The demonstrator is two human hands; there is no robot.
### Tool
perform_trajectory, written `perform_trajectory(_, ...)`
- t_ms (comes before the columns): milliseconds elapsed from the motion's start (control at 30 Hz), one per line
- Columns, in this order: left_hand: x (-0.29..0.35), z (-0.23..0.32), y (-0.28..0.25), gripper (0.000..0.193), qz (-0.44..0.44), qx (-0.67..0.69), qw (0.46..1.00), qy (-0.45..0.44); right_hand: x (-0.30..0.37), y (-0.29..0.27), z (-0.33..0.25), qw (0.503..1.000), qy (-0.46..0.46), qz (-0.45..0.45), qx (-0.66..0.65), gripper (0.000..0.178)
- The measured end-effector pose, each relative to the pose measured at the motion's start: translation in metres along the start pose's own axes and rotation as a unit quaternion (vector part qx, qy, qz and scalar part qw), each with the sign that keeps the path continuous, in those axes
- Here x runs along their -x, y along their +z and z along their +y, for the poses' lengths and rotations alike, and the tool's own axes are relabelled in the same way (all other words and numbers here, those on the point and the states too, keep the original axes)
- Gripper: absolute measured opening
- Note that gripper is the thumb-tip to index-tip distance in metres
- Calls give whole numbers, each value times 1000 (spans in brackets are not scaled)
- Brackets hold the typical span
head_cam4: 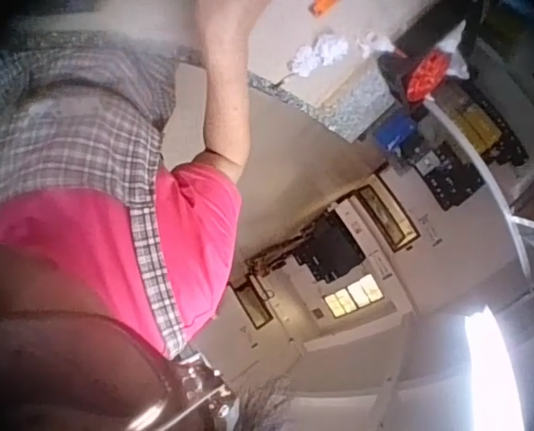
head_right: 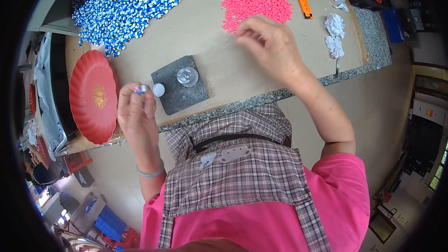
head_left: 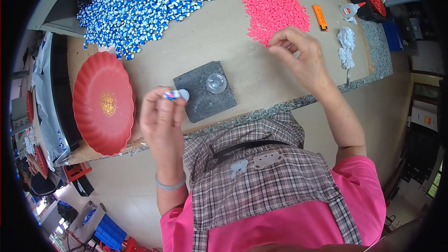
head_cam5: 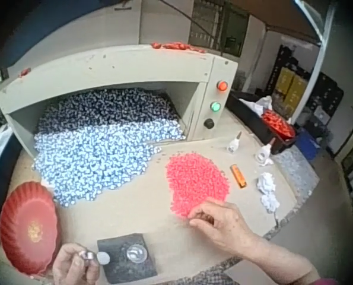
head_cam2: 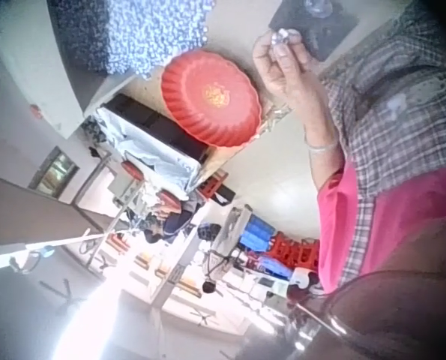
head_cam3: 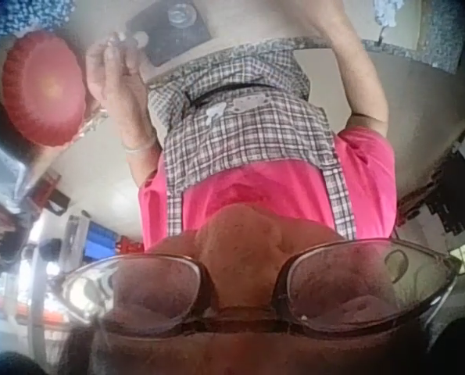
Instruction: The person assembles small figurines by picking up components, applying glue to small pieces, and attaching them onto the figurine bodies by hand. They place the assembled figurines onto a dish and empty the dish into a tray.
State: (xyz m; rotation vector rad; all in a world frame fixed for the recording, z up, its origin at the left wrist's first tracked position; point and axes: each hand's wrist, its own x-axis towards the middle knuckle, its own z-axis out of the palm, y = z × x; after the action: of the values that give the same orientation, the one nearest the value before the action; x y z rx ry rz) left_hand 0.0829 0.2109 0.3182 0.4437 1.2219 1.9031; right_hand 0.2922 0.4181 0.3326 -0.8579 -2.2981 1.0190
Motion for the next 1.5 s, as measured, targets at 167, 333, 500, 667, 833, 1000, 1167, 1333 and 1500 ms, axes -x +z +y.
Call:
perform_trajectory(167, -27, 12, -11, 22, -22, 142, 987, -72, 5, 1, 36, 990, 36, 17, 137, 12)
perform_trajectory(333, -67, 6, -12, 19, 9, 26, 998, -58, 5, 14, 37, 986, 26, 37, 162, 12)
perform_trajectory(500, -127, -18, -6, 19, -13, -359, 922, 148, -1, 21, 38, 979, 6, 54, 198, 8)
perform_trajectory(667, -157, -25, 20, 19, -25, -646, 723, 244, -5, 15, 34, 985, -15, 42, 167, 6)
perform_trajectory(833, -175, -38, 15, 15, -27, -682, 669, 293, 2, 7, 26, 993, 78, 33, -87, 6)
perform_trajectory(1000, -168, -27, 12, 16, -49, -685, 659, 307, 1, 9, 22, 954, 148, -56, -256, 7)
perform_trajectory(1167, -139, 1, 7, 14, -52, -419, 885, 196, -2, 19, 6, 874, 187, -151, -423, 7)
perform_trajectory(1333, -89, 7, 7, 10, -18, -32, 999, 10, -4, 30, 1, 849, 218, -177, -447, 10)
perform_trajectory(1500, -49, 1, -9, 10, -62, 4, 998, -16, -7, 36, -5, 849, 220, -198, -438, 12)
